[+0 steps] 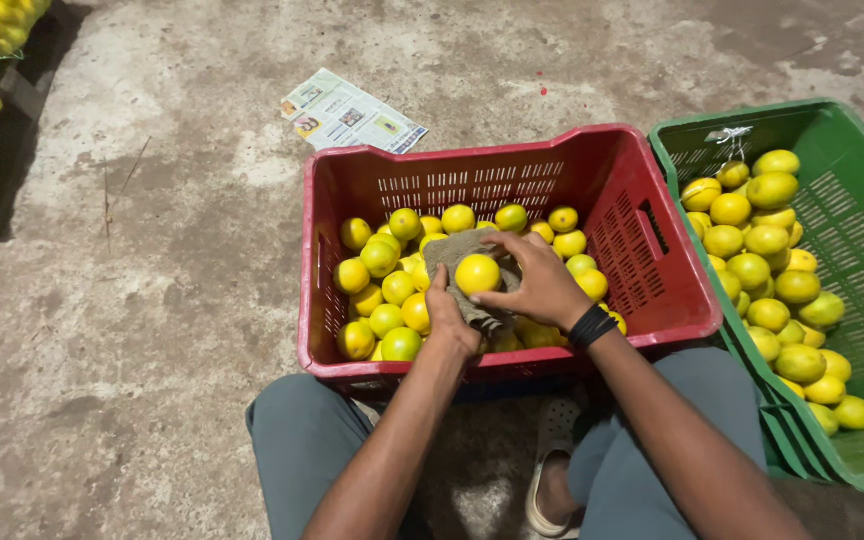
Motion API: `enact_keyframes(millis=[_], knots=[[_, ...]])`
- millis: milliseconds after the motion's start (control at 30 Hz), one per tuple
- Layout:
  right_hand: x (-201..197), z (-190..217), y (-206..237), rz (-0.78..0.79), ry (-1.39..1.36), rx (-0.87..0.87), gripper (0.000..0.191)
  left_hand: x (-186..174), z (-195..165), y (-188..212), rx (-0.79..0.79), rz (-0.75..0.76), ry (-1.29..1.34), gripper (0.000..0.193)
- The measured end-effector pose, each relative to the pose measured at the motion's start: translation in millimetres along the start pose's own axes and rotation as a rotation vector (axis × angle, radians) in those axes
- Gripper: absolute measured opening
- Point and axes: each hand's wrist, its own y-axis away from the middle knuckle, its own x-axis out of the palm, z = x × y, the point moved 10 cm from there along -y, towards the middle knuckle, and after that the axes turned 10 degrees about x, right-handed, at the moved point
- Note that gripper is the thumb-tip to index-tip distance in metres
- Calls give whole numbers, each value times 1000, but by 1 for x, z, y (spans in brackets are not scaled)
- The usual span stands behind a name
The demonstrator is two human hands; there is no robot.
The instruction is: The person sits on the floor and wipes yellow citrus fruits one by one using a cloth. The person picks each fruit from a red crate, rubs it with the cloth, and places it into a green crate.
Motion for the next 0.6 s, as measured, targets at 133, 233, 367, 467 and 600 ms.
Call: enact_keyframes(millis=[133,233,367,467,600], knots=[[-17,11,2,-141,219,-203,70,-7,-1,-4,19,-29,-14,72],[-75,-31,-2,-399,395,81,68,-7,-4,-5,57,-12,23,70],[-166,-61,41,-902,545,243,80,-10,-7,-6,107,-46,20,69],[-171,-70,47,-909,492,230,71,-8,-13,-4,164,-67,51,67],[-136,-58,24,-749,463,152,63,-3,-25,7,245,-97,68,64]])
